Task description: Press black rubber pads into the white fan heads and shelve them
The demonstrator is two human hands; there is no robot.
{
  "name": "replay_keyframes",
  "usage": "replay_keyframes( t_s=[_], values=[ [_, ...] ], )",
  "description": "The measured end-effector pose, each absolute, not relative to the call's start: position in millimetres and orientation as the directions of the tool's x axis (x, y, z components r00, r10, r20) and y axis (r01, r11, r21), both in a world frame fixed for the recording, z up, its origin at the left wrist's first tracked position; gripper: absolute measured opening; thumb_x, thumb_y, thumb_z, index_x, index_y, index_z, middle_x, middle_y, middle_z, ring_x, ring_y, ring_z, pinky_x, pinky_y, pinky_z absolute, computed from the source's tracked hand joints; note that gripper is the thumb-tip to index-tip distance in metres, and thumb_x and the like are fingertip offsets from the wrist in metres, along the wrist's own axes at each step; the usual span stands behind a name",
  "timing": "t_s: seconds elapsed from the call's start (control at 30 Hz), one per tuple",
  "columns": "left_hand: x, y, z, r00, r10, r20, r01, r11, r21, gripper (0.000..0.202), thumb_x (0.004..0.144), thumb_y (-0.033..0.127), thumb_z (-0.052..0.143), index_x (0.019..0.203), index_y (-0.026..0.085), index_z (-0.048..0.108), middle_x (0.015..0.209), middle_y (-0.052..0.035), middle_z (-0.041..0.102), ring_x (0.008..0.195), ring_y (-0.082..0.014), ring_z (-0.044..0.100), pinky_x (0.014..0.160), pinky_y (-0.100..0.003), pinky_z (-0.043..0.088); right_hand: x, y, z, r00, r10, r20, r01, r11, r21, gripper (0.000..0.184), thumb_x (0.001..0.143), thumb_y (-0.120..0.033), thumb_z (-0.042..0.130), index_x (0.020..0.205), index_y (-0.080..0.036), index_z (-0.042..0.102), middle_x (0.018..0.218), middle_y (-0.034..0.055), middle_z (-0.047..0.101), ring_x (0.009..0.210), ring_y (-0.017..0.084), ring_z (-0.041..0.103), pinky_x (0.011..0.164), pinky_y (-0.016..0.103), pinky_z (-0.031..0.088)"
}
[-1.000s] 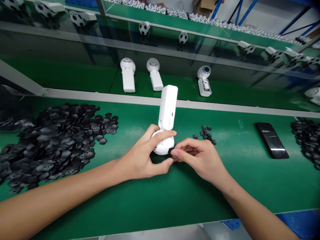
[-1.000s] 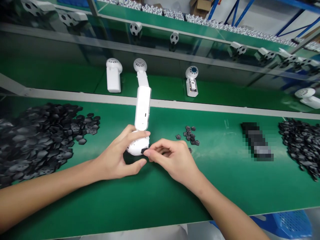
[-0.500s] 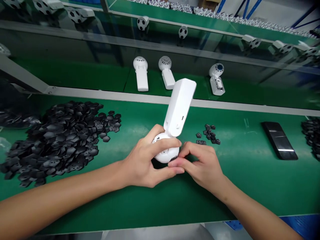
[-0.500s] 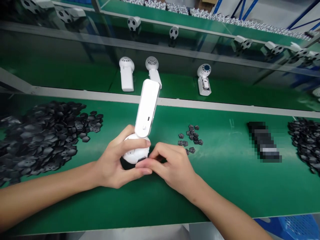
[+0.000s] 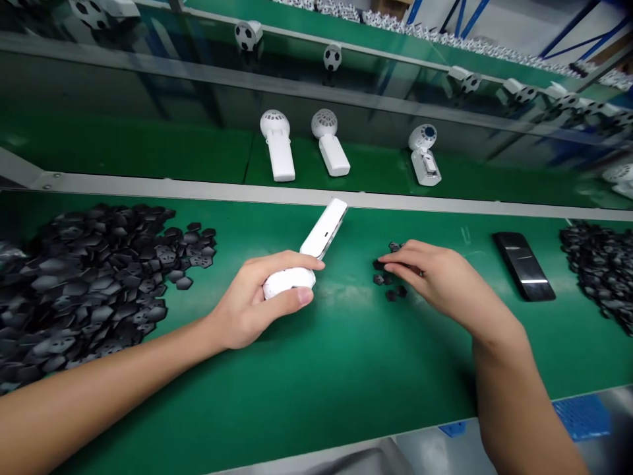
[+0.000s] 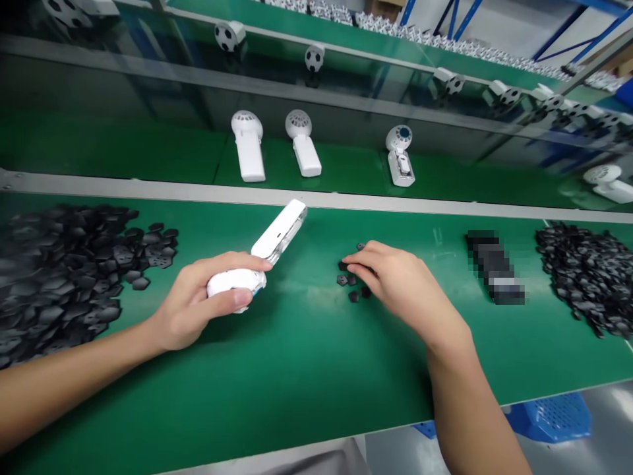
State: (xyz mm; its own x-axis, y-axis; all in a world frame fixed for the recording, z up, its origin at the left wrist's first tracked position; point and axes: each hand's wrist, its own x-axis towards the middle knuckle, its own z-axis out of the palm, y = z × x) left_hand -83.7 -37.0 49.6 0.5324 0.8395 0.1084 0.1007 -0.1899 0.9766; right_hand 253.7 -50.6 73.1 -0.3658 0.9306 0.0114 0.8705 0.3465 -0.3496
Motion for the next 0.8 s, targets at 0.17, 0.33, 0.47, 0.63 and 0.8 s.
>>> replay_keyframes(
  t_s=[0.17,0.33,0.47,0.63,0.8],
  values=[
    [-83,-37,45,0.519,0.847,0.116,0.102,-0.196,0.975,0.033,0.099,0.033,0.07,0.132,0.029,0.071,0.101,-0.0004,0.072,0.068,-0.0114,0.058,0.06,-0.024,0.044,253,-48,67,-0.391,0.919,-0.052,0.873,0.353,-0.336,0.023,0.108,-0.03,0.059,0.121,-0.027,0.078,0.118,0.0059,0.072,0.096,0.023,0.073,0.083,0.036,0.057],
    [-78,-37,35,0.466,0.865,0.186,0.127,-0.273,0.954,0.101,0.093,0.032,0.078,0.171,0.033,0.014,0.125,-0.0089,0.068,0.094,-0.0212,0.065,0.08,-0.032,0.053,236,-47,66,-0.316,0.949,0.008,0.872,0.293,-0.393,0.023,0.109,-0.035,0.056,0.111,-0.025,0.076,0.107,0.0071,0.076,0.09,0.024,0.073,0.078,0.037,0.057],
    [-76,-36,33,0.436,0.887,0.154,0.169,-0.248,0.954,0.08,0.092,0.033,0.079,0.159,0.025,0.036,0.136,-0.0133,0.061,0.117,-0.0278,0.064,0.099,-0.038,0.051,212,-55,64,-0.197,0.979,-0.045,0.613,0.087,-0.785,0.026,0.108,-0.044,0.061,0.109,-0.023,0.076,0.095,0.006,0.081,0.081,0.021,0.078,0.073,0.032,0.063],
    [-74,-37,36,0.47,0.865,0.173,0.224,-0.306,0.925,0.061,0.093,0.032,0.076,0.145,0.021,0.045,0.134,-0.011,0.061,0.114,-0.026,0.063,0.094,-0.036,0.05,183,-69,68,-0.218,0.955,-0.2,0.217,-0.152,-0.964,0.019,0.095,-0.04,0.081,0.103,-0.022,0.082,0.086,0.0055,0.083,0.083,0.022,0.082,0.076,0.029,0.069],
    [-73,-38,37,0.54,0.803,0.252,0.197,-0.412,0.89,0.061,0.09,0.025,0.075,0.143,0.022,0.045,0.126,-0.0081,0.061,0.106,-0.0232,0.062,0.089,-0.033,0.05,170,-73,68,-0.231,0.948,-0.22,0.127,-0.194,-0.973,0.013,0.093,-0.034,0.084,0.099,-0.023,0.086,0.083,0.0043,0.083,0.076,0.019,0.081,0.073,0.026,0.069]
  ],
)
